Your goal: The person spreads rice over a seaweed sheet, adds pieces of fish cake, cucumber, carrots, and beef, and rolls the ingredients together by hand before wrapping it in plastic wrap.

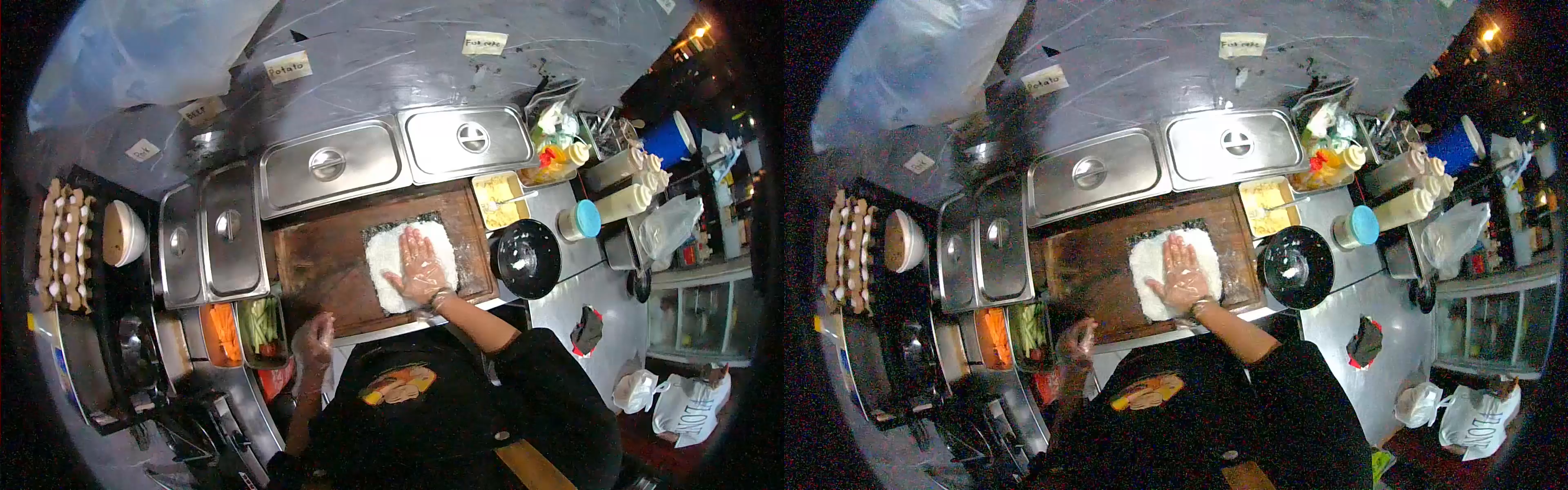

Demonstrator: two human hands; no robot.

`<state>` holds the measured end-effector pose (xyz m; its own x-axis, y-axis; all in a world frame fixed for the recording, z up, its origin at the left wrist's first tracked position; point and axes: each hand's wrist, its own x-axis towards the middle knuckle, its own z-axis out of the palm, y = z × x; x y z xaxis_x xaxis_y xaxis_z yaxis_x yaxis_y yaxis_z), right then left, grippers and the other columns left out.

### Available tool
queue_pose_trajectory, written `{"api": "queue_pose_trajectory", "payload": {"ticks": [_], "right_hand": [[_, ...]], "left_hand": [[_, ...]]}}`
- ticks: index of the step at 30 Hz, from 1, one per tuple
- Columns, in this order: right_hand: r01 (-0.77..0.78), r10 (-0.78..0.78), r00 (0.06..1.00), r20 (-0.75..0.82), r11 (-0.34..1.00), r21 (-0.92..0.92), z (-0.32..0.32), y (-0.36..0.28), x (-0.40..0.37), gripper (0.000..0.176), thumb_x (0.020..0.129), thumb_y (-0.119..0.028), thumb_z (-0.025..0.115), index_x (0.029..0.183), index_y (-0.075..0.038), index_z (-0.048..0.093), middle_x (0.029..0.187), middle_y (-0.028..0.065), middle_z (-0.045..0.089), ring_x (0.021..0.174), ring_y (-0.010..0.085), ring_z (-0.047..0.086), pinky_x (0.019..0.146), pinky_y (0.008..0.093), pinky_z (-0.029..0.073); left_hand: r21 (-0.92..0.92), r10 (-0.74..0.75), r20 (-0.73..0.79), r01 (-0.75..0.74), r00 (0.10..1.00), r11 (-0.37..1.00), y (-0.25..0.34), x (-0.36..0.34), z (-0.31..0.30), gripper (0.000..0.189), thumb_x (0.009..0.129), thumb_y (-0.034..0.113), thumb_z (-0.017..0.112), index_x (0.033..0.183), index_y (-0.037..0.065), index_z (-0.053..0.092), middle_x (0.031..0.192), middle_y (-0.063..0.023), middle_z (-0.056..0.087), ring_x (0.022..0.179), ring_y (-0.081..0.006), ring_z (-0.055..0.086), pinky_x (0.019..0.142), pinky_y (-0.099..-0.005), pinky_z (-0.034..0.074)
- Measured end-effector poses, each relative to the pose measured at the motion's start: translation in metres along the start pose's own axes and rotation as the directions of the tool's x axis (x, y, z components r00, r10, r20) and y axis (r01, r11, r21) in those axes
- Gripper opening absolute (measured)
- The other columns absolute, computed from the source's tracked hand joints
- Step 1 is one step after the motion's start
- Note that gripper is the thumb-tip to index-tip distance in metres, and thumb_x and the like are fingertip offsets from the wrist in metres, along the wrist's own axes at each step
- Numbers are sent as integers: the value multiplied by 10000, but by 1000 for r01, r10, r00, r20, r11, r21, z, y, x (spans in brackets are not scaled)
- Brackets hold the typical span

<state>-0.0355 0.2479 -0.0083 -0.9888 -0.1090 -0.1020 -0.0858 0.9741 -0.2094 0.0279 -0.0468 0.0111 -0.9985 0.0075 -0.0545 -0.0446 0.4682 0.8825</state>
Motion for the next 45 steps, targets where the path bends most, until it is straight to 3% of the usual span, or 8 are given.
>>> {"api": "queue_pose_trajectory", "payload": {"ticks": [10,15,27,31,38,43,44,45], "right_hand": [[212,-235,969,77,951,227,-5,-32,42,760,984,-528,339,1477,46,267,1573,182,228,1472,280,178,1203,383,117],[60,145,984,-102,268,961,12,21,-1,509,1018,-383,402,1309,5,557,1366,179,544,1296,297,488,1111,378,343],[-389,695,709,-119,526,756,-36,68,-195,326,1007,-227,503,1245,-35,615,1140,142,672,1013,241,644,872,301,485],[-155,739,652,-170,349,924,-17,47,-188,298,977,-192,540,1206,-34,647,1067,127,707,966,197,654,884,337,481],[-360,709,704,51,293,886,-54,39,-194,296,980,-189,531,1191,-12,639,1097,201,676,1002,283,657,912,350,483],[-323,648,738,-186,582,746,-39,48,-202,245,967,-209,559,1056,-19,686,1045,141,707,884,240,685,761,357,547],[-192,705,709,-3,198,961,-40,45,-205,262,961,-218,569,1073,-7,676,1034,159,703,859,267,687,758,370,554],[-174,680,732,-43,247,953,-23,52,-209,292,959,-225,565,1091,20,654,1029,169,700,882,271,685,774,371,555]], "left_hand": [[430,202,308,-326,929,842,57,10,46,453,902,315,621,1247,25,578,1257,-167,599,1181,-312,554,1012,-419,421],[544,189,594,-563,782,622,70,37,96,733,943,471,491,1474,-2,316,1559,-162,272,1453,-297,228,1184,-487,156],[521,261,569,-587,780,620,98,93,221,906,917,589,447,1514,-33,164,1603,-185,118,1491,-299,93,1190,-518,48],[488,320,590,-643,741,590,110,117,233,903,923,561,460,1508,-53,149,1593,-205,138,1486,-304,126,1196,-502,60],[335,445,665,-772,600,541,89,78,211,814,924,469,499,1476,-72,241,1563,-232,216,1464,-330,193,1185,-492,137],[264,622,550,-822,558,504,64,92,171,831,850,437,629,1462,-35,324,1523,-226,319,1418,-352,295,1170,-469,194],[309,676,444,-808,589,502,39,100,178,860,828,431,663,1462,-36,319,1533,-223,299,1429,-345,271,1179,-460,184],[499,542,449,-703,710,507,40,99,182,860,821,403,686,1464,-32,316,1527,-225,306,1431,-348,261,1184,-453,182]]}}
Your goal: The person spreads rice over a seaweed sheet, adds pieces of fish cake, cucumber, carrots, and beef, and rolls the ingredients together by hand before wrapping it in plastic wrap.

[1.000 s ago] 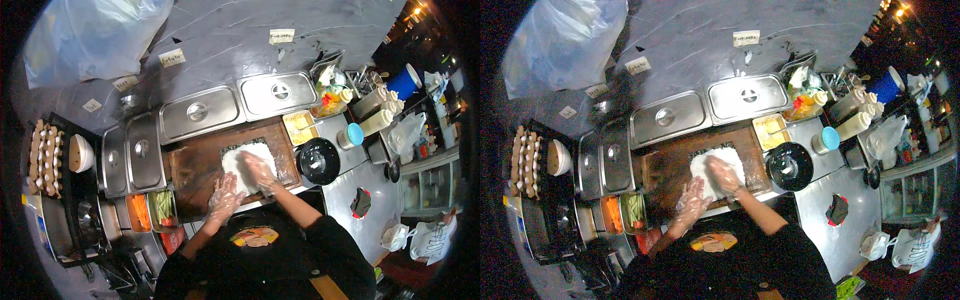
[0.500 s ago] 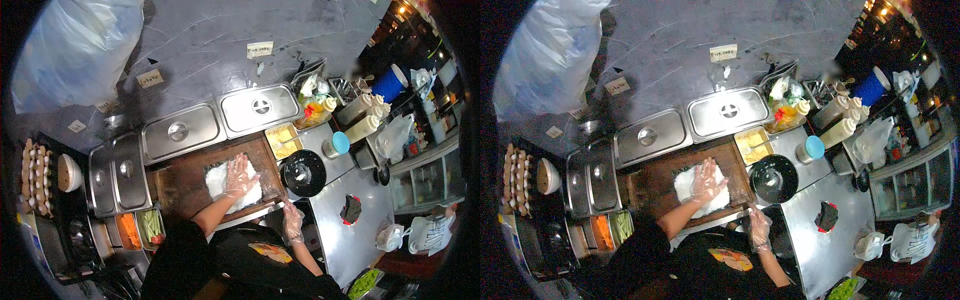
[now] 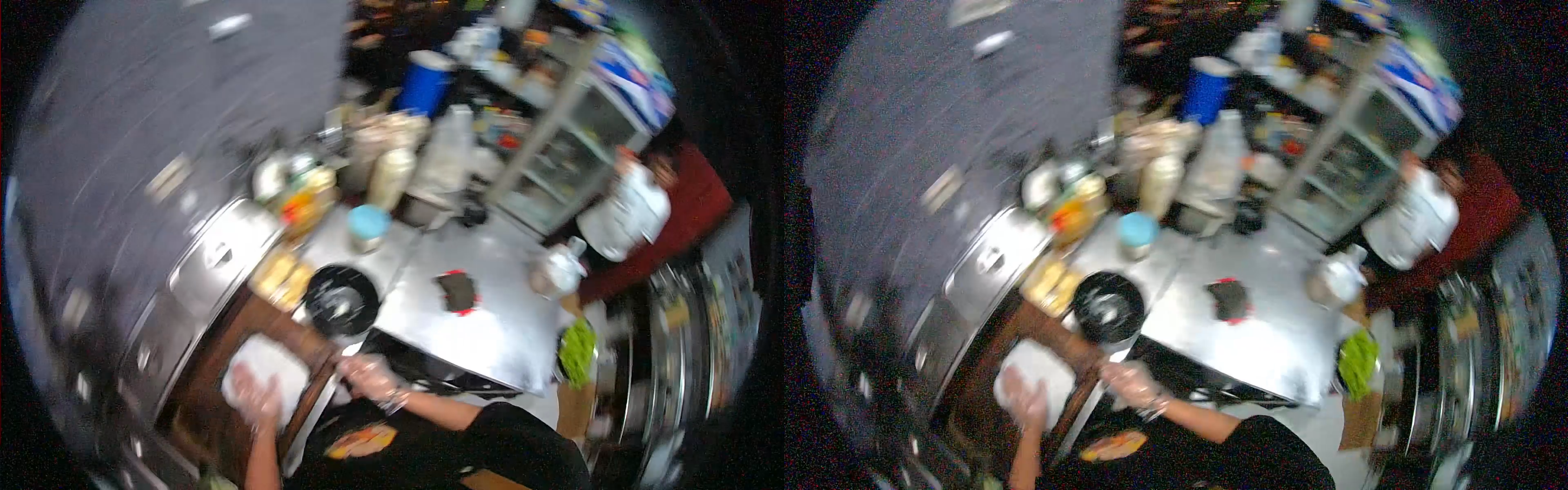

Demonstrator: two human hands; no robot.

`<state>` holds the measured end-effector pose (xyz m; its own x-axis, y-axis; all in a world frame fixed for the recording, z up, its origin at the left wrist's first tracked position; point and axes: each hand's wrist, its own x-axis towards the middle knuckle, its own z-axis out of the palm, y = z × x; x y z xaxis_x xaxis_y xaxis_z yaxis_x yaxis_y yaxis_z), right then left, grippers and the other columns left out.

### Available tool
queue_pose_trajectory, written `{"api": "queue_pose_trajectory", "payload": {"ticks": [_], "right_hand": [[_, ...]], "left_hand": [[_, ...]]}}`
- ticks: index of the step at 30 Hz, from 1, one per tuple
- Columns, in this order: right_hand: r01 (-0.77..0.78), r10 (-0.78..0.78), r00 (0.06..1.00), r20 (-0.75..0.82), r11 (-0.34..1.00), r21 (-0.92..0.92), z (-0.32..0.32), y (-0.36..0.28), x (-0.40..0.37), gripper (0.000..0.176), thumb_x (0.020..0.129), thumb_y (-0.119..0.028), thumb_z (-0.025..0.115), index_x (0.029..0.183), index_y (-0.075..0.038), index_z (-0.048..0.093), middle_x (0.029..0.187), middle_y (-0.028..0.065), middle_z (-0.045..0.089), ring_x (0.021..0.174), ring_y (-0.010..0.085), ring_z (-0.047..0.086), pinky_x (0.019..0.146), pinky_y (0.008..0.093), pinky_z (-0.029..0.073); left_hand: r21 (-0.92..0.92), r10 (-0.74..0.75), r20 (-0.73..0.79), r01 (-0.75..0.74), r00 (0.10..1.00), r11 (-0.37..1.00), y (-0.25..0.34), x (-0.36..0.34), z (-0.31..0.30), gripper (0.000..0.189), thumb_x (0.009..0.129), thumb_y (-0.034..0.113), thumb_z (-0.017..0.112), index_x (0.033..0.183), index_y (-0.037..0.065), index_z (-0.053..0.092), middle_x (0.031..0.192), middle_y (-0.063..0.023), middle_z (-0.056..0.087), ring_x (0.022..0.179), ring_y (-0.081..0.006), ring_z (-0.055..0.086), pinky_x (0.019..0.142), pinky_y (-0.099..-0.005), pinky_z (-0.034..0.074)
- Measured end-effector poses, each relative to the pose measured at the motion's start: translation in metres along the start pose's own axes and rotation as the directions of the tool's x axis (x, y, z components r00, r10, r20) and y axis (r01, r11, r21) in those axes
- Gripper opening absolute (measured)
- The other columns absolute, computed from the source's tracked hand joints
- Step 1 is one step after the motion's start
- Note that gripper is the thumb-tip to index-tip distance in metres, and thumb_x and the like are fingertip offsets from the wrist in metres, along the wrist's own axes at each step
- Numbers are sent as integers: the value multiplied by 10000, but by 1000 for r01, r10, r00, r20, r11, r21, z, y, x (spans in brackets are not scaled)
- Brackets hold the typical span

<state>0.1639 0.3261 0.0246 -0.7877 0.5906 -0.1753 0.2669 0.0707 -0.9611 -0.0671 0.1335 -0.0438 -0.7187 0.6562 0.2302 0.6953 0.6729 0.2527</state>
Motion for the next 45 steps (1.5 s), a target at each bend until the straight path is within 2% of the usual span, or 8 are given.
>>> {"api": "queue_pose_trajectory", "payload": {"ticks": [1,3,18,20,21,26,38,45], "right_hand": [[337,-400,914,-72,844,-418,5,15,6,306,965,-237,551,1107,19,644,1022,165,702,887,273,689,763,371,555],[269,-288,954,-81,944,-192,3,-7,-1,330,983,-291,519,1121,-19,647,1014,171,697,906,316,683,774,391,555],[188,-218,973,-82,943,-274,8,-15,-10,435,1001,-369,499,1263,-36,598,1002,167,698,862,286,689,788,364,538],[-184,185,982,-43,983,25,-2,-54,-17,430,1000,-368,504,1284,-55,587,1067,168,692,930,269,685,832,357,535],[139,-179,975,-131,954,-267,5,-7,-6,424,1007,-372,489,1286,-68,585,1160,168,666,1018,272,665,896,347,518],[60,-92,989,-112,963,-262,0,-5,-12,413,1017,-368,465,1276,-71,590,1244,161,629,1126,272,620,980,334,471],[49,-55,998,-18,966,-255,2,-8,2,435,1016,-340,463,1275,-14,587,1190,178,652,1065,272,645,939,346,496],[55,-60,998,-11,961,-270,0,-12,6,439,1012,-360,461,1276,-34,591,1155,201,656,1054,301,653,920,362,509]], "left_hand": [[-14,-83,150,86,985,996,12,12,-24,835,856,395,648,1473,-37,288,1527,-228,303,1432,-349,255,1188,-448,176],[51,-70,186,62,980,997,18,22,-28,829,921,434,547,1488,-67,207,1560,-235,219,1446,-357,225,1192,-448,166],[-94,314,370,-301,874,949,23,16,-24,803,943,465,459,1496,-57,202,1563,-249,202,1456,-384,177,1186,-489,118],[-120,343,362,-321,867,939,9,8,-36,806,944,483,458,1495,-53,216,1556,-256,215,1451,-388,186,1184,-485,126],[-124,322,360,-297,876,947,5,8,-45,807,944,492,458,1494,-50,222,1552,-260,222,1449,-391,191,1183,-483,129],[5,126,407,-141,905,990,23,28,-70,828,947,538,435,1499,-41,221,1561,-246,215,1450,-389,189,1184,-464,130],[174,530,335,-604,779,778,2,16,29,818,944,538,423,1503,-26,230,1560,-212,250,1451,-367,204,1170,-509,154],[-221,512,231,-468,827,856,12,2,-60,757,946,473,478,1483,-24,289,1521,-244,308,1419,-393,263,1165,-511,178]]}}
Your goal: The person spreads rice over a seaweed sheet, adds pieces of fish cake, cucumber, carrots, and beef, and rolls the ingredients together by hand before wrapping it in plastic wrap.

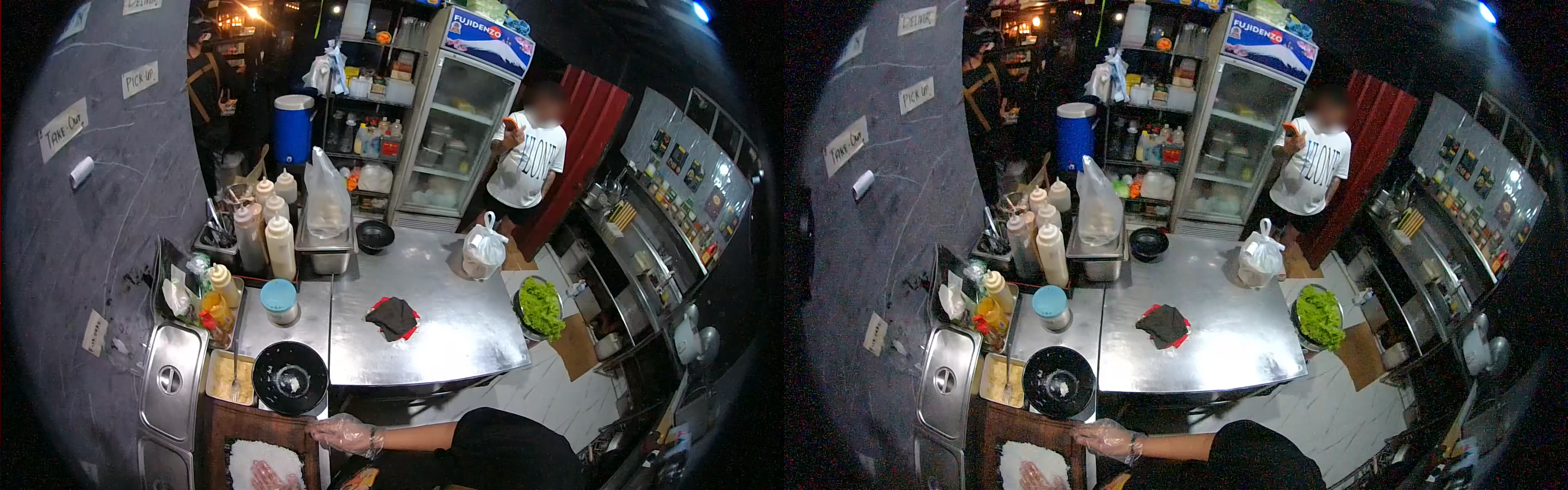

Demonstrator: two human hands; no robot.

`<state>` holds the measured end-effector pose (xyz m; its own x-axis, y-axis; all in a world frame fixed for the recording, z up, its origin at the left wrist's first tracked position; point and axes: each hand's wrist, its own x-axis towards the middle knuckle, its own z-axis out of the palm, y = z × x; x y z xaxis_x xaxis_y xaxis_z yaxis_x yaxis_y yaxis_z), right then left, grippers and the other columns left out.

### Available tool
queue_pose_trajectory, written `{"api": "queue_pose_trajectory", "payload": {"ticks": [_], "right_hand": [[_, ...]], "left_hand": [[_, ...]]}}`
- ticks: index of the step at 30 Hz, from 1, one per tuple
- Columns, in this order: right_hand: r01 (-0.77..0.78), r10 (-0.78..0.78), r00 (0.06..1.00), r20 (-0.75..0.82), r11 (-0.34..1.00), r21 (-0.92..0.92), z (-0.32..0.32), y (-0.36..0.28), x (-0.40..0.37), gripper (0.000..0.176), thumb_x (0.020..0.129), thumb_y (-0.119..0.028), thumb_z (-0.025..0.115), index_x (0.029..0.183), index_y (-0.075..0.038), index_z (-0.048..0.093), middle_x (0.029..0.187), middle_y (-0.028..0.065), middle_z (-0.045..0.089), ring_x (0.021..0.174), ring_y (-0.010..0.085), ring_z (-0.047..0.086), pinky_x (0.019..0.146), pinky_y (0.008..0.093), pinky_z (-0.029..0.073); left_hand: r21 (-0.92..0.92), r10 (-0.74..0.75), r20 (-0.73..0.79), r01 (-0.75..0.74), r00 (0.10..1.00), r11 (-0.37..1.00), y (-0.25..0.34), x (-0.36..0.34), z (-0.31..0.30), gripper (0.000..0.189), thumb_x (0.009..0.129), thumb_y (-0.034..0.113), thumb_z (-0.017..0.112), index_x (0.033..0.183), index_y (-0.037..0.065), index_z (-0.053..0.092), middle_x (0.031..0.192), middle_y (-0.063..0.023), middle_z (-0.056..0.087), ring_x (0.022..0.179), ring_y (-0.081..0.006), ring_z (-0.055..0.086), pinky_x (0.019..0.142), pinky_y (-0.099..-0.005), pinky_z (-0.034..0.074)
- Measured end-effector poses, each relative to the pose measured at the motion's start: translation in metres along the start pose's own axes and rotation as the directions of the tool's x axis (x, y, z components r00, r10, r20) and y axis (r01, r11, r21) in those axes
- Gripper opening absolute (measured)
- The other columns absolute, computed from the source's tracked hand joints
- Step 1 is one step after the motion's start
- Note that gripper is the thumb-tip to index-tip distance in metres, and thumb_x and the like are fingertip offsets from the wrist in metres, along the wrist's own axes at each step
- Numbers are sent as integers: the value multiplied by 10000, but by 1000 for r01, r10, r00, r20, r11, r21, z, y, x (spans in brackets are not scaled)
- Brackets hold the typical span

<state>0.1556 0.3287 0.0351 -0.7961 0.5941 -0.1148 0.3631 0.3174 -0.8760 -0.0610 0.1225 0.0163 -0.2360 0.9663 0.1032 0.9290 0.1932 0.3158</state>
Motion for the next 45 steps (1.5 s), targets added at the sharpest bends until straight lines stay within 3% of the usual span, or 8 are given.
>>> {"api": "queue_pose_trajectory", "payload": {"ticks": [2,5,7,19,29,37,40,45], "right_hand": [[-5,5,1000,15,1000,12,0,-1,1,444,1014,-365,453,1282,-37,586,1159,204,654,1062,312,650,923,366,508],[75,-76,997,-21,996,-46,8,16,4,451,1018,-371,443,1298,-43,574,1168,205,650,1046,296,655,914,358,510],[-68,65,996,59,997,42,7,14,4,467,1019,-383,440,1307,-38,565,1177,200,647,1033,291,657,912,355,509],[45,-45,998,-32,999,-6,12,13,-4,471,1023,-379,436,1309,-28,562,1255,190,618,1136,284,614,975,360,474],[64,-67,996,-59,997,-40,11,11,-8,454,1016,-376,449,1291,-39,581,1236,184,629,1096,306,635,947,364,495],[87,-90,995,-34,992,-97,16,16,-5,488,1019,-415,417,1308,-51,567,1214,175,639,1073,302,641,941,385,495],[35,-35,999,26,999,-10,20,22,-1,490,1020,-414,415,1319,-52,555,1239,176,626,1123,305,615,972,384,478],[81,-80,997,23,993,-81,17,17,1,494,1020,-414,413,1313,-43,555,1250,174,621,1151,309,598,992,384,467]], "left_hand": [[-48,-148,99,153,984,987,3,3,-6,744,950,470,478,1475,-29,306,1510,-251,323,1413,-392,276,1165,-502,185],[143,-215,-3,213,977,967,-19,10,28,724,956,463,484,1460,-35,335,1499,-247,349,1408,-390,290,1165,-489,191],[286,-145,-161,186,976,940,-32,18,43,719,960,462,480,1463,-31,333,1497,-242,359,1410,-383,291,1165,-488,189],[234,-296,-69,304,953,924,-38,56,52,731,970,528,403,1495,30,306,1537,-163,335,1448,-304,248,1183,-435,142],[269,-199,-130,228,971,936,-28,54,47,705,974,469,454,1472,-13,327,1520,-171,363,1438,-310,275,1182,-438,149],[98,-39,-268,67,963,993,-22,29,65,679,965,418,497,1469,-9,339,1520,-193,352,1427,-328,294,1166,-471,188],[159,-102,-119,121,988,980,-2,26,46,681,960,412,511,1462,-18,346,1506,-210,364,1410,-351,312,1151,-491,218],[122,-73,-93,84,993,989,17,11,29,691,958,427,511,1455,-26,351,1491,-224,375,1393,-383,322,1139,-512,232]]}}
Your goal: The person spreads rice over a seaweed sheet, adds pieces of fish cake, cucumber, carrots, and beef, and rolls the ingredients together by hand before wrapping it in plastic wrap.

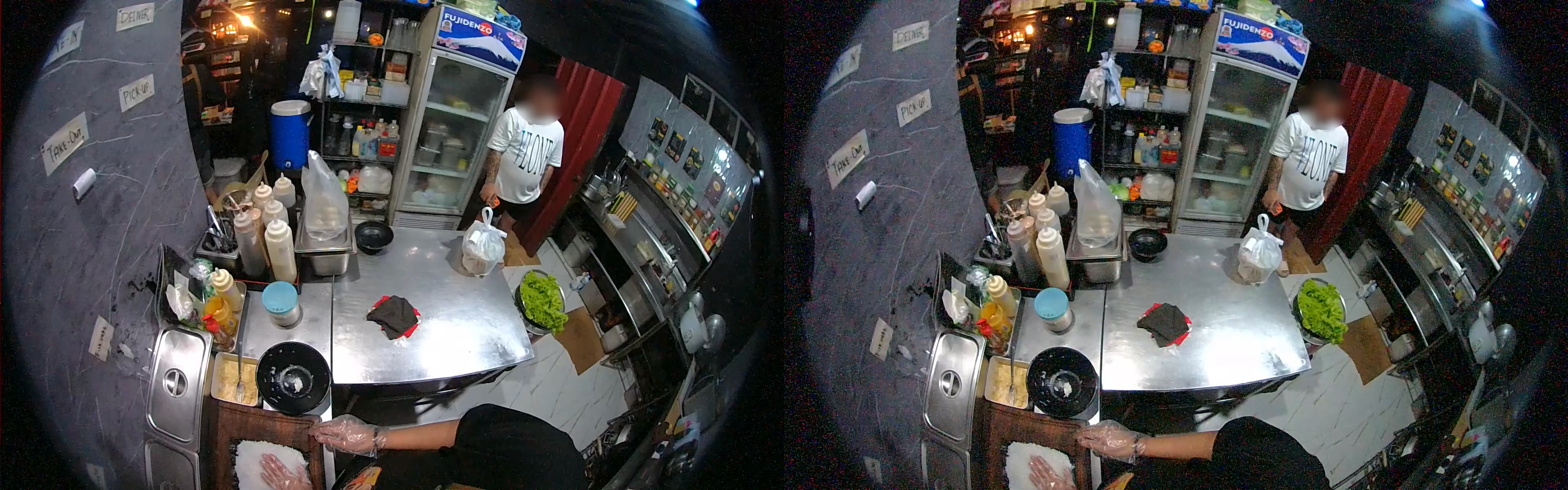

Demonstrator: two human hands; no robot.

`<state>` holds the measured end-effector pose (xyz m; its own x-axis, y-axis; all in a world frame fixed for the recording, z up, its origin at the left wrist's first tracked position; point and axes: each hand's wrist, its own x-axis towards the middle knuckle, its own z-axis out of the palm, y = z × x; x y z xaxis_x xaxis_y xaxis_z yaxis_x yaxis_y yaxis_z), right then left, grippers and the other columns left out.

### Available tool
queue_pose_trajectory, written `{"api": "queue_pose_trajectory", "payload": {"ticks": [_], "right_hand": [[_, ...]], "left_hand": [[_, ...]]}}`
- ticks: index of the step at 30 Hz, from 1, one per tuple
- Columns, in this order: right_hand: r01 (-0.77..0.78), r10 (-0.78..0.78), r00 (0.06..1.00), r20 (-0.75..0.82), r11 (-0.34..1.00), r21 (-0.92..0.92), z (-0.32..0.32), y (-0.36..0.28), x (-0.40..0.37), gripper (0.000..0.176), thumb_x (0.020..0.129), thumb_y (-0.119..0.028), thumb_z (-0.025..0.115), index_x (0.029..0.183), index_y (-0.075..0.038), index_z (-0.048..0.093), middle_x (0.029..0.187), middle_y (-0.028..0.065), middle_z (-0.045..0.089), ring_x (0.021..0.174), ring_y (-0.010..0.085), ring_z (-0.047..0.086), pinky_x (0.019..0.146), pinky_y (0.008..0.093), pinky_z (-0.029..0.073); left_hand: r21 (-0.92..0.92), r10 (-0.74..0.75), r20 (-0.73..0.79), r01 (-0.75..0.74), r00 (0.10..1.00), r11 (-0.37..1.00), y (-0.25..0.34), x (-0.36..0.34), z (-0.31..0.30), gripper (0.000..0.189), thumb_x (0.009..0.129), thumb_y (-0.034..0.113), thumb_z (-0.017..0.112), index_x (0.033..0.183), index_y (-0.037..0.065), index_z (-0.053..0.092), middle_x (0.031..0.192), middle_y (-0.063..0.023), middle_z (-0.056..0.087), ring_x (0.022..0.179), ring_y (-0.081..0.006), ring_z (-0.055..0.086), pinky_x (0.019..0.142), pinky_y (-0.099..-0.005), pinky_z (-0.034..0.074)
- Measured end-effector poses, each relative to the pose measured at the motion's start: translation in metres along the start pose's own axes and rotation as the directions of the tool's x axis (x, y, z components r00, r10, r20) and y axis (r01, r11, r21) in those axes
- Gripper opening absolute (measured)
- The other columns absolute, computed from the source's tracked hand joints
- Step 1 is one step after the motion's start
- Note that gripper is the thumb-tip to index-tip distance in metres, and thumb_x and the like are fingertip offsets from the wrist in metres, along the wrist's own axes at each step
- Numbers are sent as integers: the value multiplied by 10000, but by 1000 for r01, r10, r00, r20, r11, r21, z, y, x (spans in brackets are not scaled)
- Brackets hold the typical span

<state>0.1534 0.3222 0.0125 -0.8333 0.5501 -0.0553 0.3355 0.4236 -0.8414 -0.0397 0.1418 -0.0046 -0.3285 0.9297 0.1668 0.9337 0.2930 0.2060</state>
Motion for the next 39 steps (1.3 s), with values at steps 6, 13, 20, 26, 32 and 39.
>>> {"api": "queue_pose_trajectory", "payload": {"ticks": [6,13,20,26,32,39], "right_hand": [[20,-21,1000,-9,999,-31,-10,-17,-1,490,1018,-415,412,1279,-37,583,1216,175,639,1122,323,614,978,387,482],[-15,19,996,89,999,-45,-9,-8,9,486,1017,-416,406,1268,-42,587,1283,170,601,1179,334,568,1005,394,457],[103,-105,993,-53,994,-44,-1,-4,3,472,1010,-410,429,1259,-44,594,1271,169,607,1187,337,562,1003,392,457],[50,-48,998,-33,997,55,2,3,2,495,1013,-426,421,1268,-36,586,1262,177,611,1192,322,566,1011,398,453],[27,-27,1000,-4,999,30,-1,1,1,522,1020,-449,377,1290,-48,574,1295,170,593,1204,322,556,1040,396,430],[63,-63,998,-17,998,-2,0,-3,0,506,1015,-434,395,1281,-41,572,1283,168,594,1174,334,564,1016,399,444]], "left_hand": [[-137,-84,135,102,987,985,-17,-15,-3,751,950,468,507,1474,-30,303,1534,-222,294,1425,-386,248,1156,-508,180],[-114,-216,336,267,917,957,-2,9,-37,814,942,520,469,1512,-1,209,1583,-194,185,1473,-338,124,1180,-480,85],[-64,-214,371,254,904,965,-3,4,-31,838,933,560,458,1518,14,209,1594,-173,173,1483,-309,117,1184,-477,82],[26,-224,295,227,929,974,-12,-8,-6,809,937,555,456,1514,29,243,1584,-155,220,1473,-304,169,1179,-481,113],[18,-198,229,199,953,980,-11,-10,-9,783,941,554,451,1513,51,269,1581,-141,236,1468,-299,187,1174,-476,126],[-51,-228,302,254,926,966,2,4,-33,785,937,561,455,1514,60,271,1582,-148,230,1472,-310,166,1174,-477,118]]}}
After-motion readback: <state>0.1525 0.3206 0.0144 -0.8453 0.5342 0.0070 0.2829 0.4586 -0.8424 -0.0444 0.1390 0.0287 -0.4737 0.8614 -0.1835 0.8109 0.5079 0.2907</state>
